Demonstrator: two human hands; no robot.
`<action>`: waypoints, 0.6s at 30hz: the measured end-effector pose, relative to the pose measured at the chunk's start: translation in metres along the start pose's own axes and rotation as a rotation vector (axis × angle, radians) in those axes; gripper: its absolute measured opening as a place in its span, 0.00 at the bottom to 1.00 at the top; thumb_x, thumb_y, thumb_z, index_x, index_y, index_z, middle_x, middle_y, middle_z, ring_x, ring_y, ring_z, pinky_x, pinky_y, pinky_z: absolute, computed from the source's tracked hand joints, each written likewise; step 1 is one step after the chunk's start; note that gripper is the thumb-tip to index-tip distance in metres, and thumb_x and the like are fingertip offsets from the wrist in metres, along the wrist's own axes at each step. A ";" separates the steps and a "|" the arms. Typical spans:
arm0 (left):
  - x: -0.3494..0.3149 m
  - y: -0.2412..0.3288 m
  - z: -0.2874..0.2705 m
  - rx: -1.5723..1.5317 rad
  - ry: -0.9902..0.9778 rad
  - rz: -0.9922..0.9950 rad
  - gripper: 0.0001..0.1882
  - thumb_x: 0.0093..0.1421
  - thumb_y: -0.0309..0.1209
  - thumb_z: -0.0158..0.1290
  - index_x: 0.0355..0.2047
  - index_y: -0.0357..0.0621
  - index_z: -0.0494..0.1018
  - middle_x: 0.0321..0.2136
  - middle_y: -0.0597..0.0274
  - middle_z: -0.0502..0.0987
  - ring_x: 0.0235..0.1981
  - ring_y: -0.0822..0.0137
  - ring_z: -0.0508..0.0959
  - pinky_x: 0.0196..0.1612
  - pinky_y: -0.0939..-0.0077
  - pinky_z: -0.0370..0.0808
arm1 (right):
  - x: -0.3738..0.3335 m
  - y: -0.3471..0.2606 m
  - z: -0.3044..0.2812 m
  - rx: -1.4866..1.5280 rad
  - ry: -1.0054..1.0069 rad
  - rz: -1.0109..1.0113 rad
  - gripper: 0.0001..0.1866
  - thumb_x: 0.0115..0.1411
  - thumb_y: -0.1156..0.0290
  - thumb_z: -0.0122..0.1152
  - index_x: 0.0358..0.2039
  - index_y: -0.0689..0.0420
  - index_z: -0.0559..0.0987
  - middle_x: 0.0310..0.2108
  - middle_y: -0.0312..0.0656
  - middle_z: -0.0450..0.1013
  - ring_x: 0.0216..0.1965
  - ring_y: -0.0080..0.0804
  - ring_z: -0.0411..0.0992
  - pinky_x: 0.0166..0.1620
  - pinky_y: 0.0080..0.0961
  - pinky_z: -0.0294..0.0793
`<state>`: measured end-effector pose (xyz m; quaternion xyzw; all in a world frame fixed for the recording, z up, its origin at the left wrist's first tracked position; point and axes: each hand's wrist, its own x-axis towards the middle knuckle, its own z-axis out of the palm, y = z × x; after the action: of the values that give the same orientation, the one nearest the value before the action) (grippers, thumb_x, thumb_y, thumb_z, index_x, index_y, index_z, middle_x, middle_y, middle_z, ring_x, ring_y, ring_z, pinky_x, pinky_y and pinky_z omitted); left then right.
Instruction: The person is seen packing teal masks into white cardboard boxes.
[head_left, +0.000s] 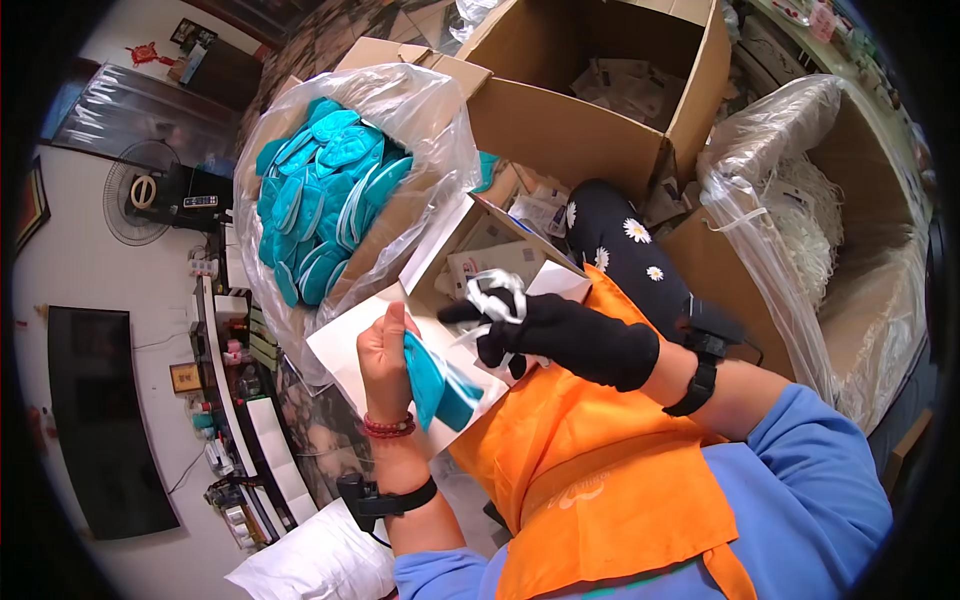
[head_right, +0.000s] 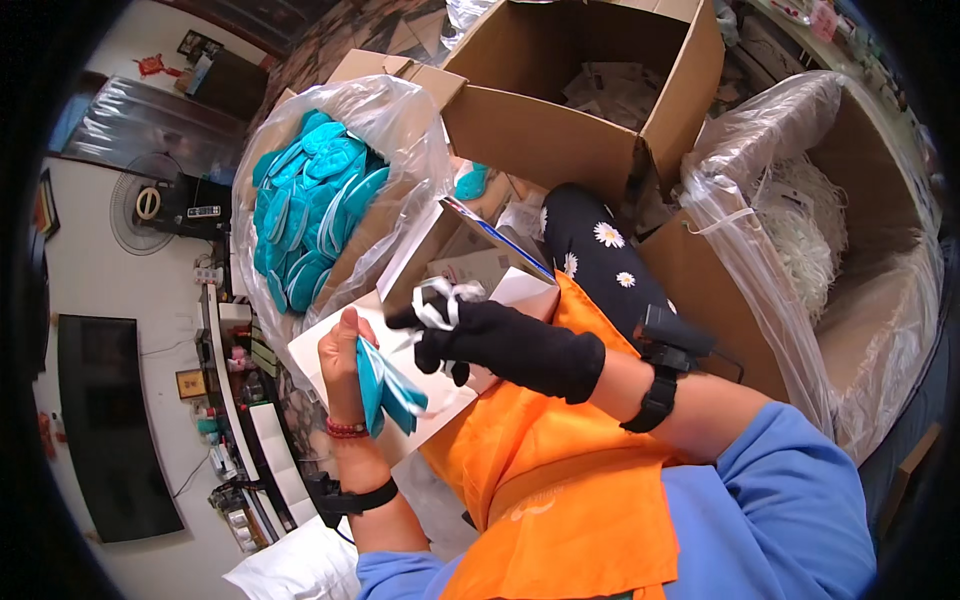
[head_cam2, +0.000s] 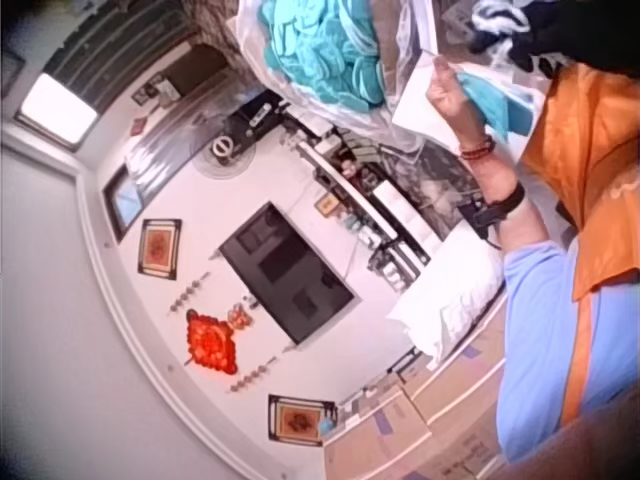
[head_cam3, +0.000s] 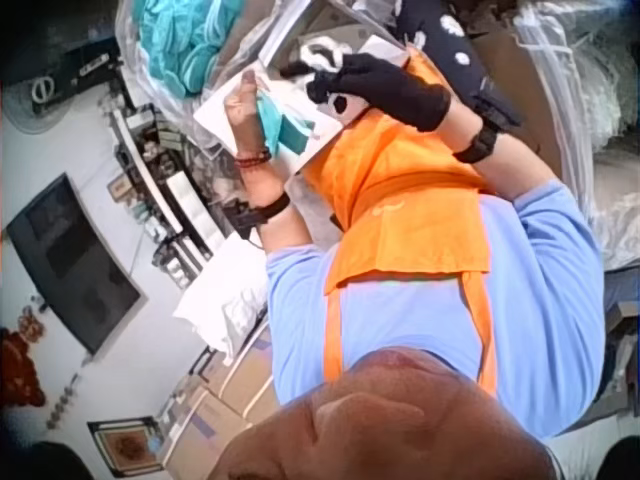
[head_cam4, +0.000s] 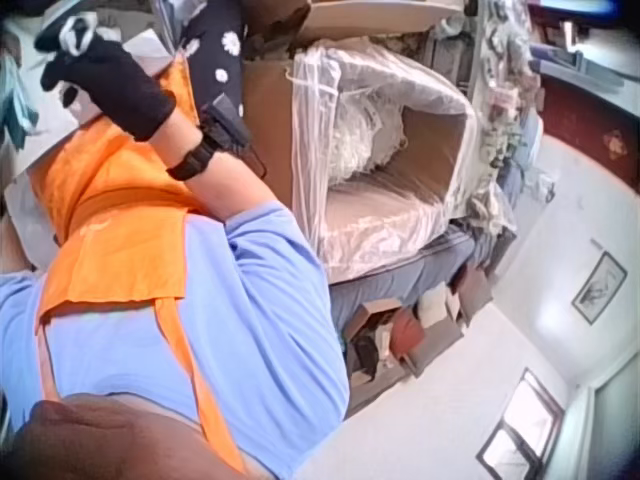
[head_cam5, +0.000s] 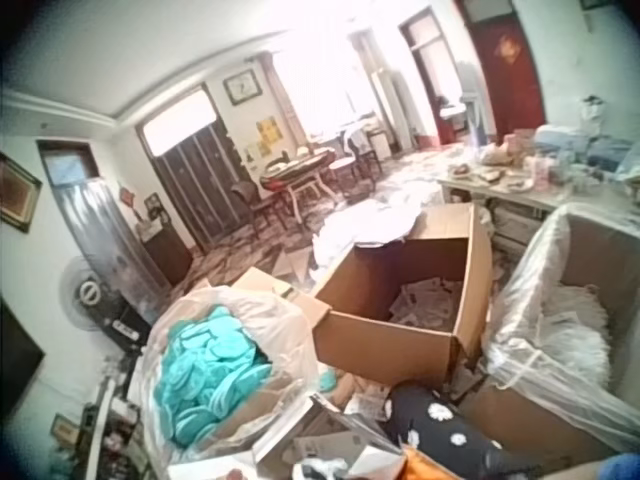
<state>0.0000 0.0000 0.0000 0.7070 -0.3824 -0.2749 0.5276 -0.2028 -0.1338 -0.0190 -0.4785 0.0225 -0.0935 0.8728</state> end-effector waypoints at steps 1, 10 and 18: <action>0.002 0.000 0.004 -0.013 0.048 -0.041 0.27 0.71 0.47 0.46 0.19 0.43 0.70 0.13 0.74 0.65 0.15 0.82 0.62 0.19 0.84 0.55 | -0.003 -0.007 0.007 0.112 0.095 0.028 0.20 0.65 0.56 0.59 0.49 0.59 0.76 0.32 0.36 0.76 0.33 0.20 0.74 0.37 0.19 0.73; 0.008 -0.014 -0.020 0.008 0.403 -0.098 0.24 0.71 0.43 0.47 0.18 0.46 0.68 0.15 0.73 0.68 0.15 0.81 0.65 0.19 0.81 0.60 | -0.044 -0.043 0.043 -0.122 0.412 0.098 0.15 0.65 0.61 0.58 0.29 0.60 0.78 0.17 0.36 0.72 0.19 0.22 0.70 0.24 0.24 0.66; 0.009 0.008 0.016 0.165 0.224 0.007 0.24 0.71 0.44 0.48 0.18 0.47 0.67 0.13 0.77 0.62 0.14 0.83 0.59 0.17 0.82 0.54 | 0.003 -0.011 0.036 -1.016 0.489 -0.283 0.22 0.48 0.60 0.74 0.35 0.60 0.75 0.26 0.49 0.76 0.33 0.43 0.78 0.38 0.33 0.75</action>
<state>-0.0091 -0.0173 0.0029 0.7729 -0.3448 -0.1599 0.5081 -0.1963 -0.1100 0.0100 -0.8001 0.2013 -0.2944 0.4823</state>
